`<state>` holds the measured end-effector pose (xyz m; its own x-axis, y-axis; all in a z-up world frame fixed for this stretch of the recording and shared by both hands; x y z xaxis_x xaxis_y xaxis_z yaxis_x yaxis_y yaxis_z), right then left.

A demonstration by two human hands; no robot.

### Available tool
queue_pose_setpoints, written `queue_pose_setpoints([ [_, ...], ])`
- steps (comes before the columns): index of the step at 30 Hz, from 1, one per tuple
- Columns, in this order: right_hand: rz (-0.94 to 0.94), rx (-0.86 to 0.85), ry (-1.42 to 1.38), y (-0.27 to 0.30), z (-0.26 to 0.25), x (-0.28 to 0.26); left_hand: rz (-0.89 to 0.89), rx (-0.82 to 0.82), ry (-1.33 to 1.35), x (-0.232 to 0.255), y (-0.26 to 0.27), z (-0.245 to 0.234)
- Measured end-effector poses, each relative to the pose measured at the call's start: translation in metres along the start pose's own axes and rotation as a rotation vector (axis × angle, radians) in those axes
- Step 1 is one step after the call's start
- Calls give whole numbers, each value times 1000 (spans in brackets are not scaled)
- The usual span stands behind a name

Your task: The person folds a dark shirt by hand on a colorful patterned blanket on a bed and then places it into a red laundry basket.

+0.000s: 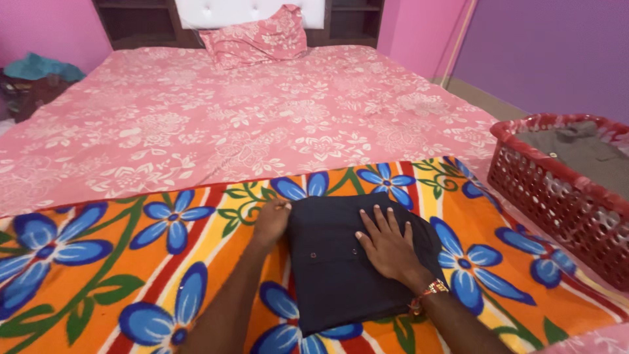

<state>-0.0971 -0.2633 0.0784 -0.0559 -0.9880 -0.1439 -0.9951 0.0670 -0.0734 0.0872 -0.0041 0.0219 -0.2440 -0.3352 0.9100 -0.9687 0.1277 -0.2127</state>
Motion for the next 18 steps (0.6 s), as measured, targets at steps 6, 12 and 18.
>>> queue_pose_setpoints([
  [6, 1, -49, -64, -4, 6, 11, 163, -328, 83, 0, -26, 0],
  [12, -7, -87, -64, -5, 7, 14, 15, -351, -586, 53, -2, -20],
  [18, -9, -81, -47, -3, 6, 12, 329, 75, -733, 125, 55, -15],
])
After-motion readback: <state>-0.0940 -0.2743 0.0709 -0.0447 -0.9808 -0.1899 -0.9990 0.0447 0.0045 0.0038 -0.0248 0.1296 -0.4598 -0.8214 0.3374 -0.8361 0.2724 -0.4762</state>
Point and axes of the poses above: each hand's wrist, its own y-axis away from the middle knuckle, its own z-axis out of the palm, x = y × z, the point moved 9 cm from there along -y, towards the middle knuckle, and after that the axes turned 5 degrees about -x, right-handed, at the moved point
